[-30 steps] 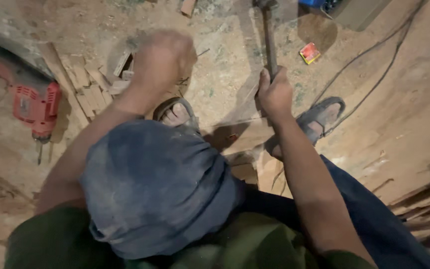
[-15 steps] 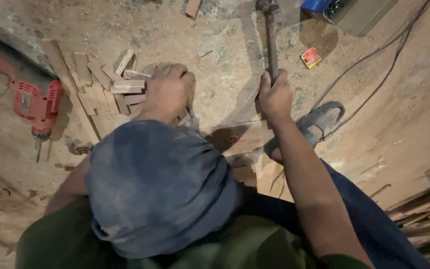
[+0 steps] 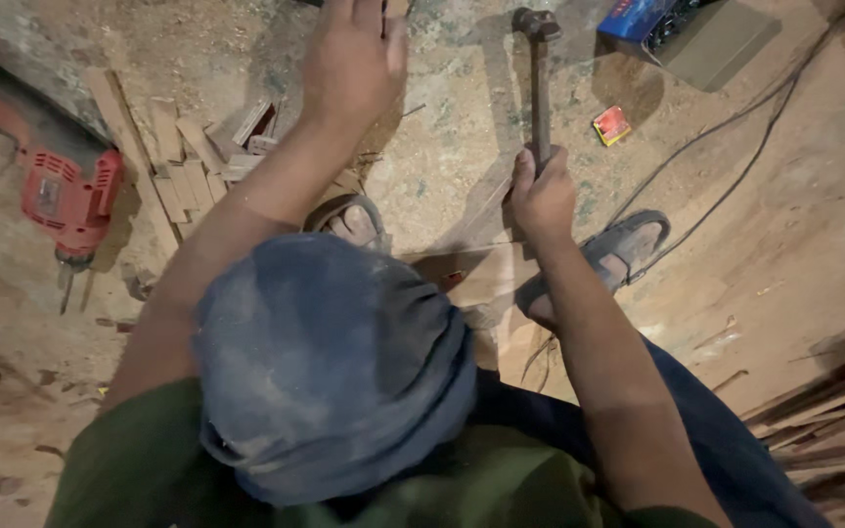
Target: The person repeatedly picks up small wooden blocks and nails, then uses a hammer to drive the nails into the blocks. The person works on multiple blocks one at a time, placing finished pieces aside.
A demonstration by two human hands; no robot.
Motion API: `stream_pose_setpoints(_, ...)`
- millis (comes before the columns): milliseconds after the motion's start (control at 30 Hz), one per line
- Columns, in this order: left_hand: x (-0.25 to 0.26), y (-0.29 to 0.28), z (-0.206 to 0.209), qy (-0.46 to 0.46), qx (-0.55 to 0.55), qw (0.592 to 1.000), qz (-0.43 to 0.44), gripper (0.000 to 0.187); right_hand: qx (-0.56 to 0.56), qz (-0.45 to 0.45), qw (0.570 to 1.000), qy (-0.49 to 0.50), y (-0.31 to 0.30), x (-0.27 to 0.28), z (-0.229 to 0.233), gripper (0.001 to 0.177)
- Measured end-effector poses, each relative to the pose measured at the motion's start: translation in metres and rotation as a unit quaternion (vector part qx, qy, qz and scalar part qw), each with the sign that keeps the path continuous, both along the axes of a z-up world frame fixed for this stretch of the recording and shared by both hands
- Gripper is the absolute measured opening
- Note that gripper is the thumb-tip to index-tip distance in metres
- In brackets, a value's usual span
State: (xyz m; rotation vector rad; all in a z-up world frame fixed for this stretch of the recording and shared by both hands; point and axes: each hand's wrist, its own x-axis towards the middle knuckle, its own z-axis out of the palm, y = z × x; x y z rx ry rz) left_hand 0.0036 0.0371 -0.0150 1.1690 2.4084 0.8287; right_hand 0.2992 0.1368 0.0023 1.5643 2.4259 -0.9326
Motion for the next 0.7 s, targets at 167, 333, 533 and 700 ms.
stream_pose_setpoints(167, -0.008, 0.002, 0.009, 0.049, 0.005, 0.993, -0.109, 0.025, -0.008, -0.006, 1.0, 0.0, 0.001, 0.002, -0.004, 0.027)
stream_pose_setpoints(333, -0.014, -0.002, 0.018, 0.005, 0.023, 0.998, -0.061, 0.016, 0.008, 0.003, 1.0, -0.004, 0.0, 0.002, -0.005, 0.027)
stream_pose_setpoints(533, -0.021, -0.019, 0.01, -0.13, 0.118, 0.983, 0.043, 0.019, 0.001, -0.003, 1.0, 0.021, 0.0, 0.002, -0.004, 0.026)
stream_pose_setpoints(700, -0.017, -0.023, -0.014, -0.125, 0.183, 0.974, 0.049, 0.006, -0.011, -0.01, 1.0, 0.002, -0.002, 0.003, -0.004, 0.026)
